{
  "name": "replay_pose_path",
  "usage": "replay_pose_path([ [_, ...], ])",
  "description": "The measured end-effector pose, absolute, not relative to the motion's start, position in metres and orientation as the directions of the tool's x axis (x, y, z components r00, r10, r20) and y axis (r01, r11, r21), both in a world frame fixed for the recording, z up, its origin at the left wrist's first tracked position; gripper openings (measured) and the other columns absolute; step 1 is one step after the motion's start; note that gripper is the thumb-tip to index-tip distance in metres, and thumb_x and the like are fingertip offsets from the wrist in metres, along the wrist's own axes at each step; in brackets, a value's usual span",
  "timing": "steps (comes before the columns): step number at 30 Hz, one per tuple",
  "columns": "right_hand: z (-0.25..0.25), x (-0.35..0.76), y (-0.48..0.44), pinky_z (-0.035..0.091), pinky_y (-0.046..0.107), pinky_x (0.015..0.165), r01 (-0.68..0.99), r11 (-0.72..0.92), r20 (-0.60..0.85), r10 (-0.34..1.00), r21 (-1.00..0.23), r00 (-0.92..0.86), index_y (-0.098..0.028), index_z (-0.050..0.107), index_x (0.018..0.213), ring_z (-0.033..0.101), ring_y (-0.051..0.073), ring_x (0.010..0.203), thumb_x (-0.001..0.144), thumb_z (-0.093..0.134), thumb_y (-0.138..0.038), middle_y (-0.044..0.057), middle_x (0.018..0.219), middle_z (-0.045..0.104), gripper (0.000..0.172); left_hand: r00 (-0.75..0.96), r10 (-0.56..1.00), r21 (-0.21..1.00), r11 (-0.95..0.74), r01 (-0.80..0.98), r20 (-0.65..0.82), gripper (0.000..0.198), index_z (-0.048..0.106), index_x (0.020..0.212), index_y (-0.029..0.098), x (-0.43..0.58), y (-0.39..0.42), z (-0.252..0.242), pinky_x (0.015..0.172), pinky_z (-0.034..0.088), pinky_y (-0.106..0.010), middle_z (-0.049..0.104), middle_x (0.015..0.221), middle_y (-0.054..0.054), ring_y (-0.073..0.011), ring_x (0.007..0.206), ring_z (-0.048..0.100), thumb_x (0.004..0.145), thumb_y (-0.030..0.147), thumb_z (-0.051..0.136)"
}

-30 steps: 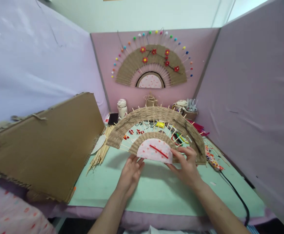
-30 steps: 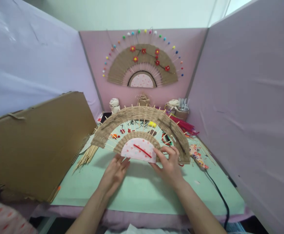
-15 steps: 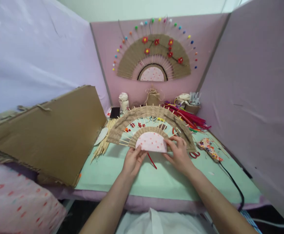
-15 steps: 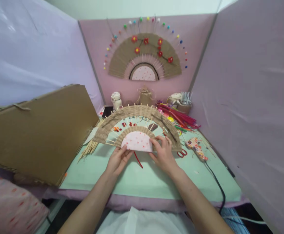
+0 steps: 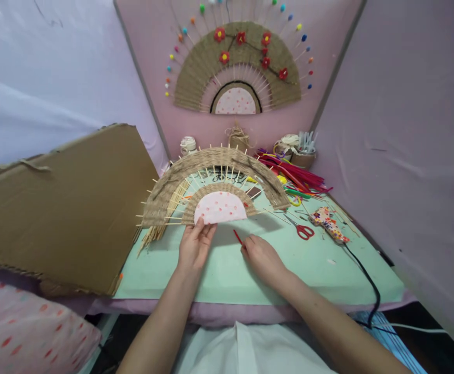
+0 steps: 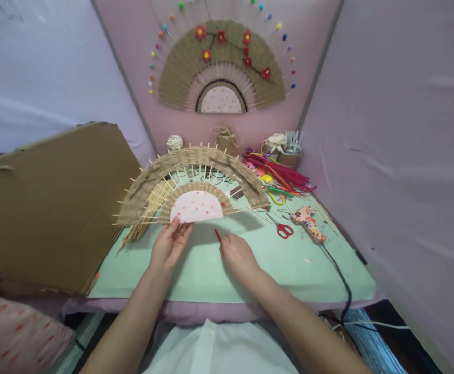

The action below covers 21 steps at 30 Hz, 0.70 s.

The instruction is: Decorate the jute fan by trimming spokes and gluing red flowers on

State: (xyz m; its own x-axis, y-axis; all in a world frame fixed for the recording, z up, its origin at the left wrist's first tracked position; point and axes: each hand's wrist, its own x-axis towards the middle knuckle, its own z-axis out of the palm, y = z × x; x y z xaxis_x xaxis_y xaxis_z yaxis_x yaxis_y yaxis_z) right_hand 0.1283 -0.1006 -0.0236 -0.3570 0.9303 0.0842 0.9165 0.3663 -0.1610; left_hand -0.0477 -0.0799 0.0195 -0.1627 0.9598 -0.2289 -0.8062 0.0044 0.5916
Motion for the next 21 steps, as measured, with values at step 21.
replay_pose_path([
  [21,0.070,0.309,-0.034,0.045,0.033,0.069,0.933,0.011,0.496,0.849,-0.359,0.181,-0.016,0.065,0.099,0.063,0.023,0.074,0.080,0.053,-0.026,0.010,0.084,0.070,0.024,-0.178,0.764,0.611,0.329,-0.719,-0.620,0.030,0.061,0.105,0.016,-0.053,-0.195,0.004,0.089,0.057,-0.040,0.072,0.102,-0.008,-0.0201,0.094,0.070,0.082,-0.001,0.056],
])
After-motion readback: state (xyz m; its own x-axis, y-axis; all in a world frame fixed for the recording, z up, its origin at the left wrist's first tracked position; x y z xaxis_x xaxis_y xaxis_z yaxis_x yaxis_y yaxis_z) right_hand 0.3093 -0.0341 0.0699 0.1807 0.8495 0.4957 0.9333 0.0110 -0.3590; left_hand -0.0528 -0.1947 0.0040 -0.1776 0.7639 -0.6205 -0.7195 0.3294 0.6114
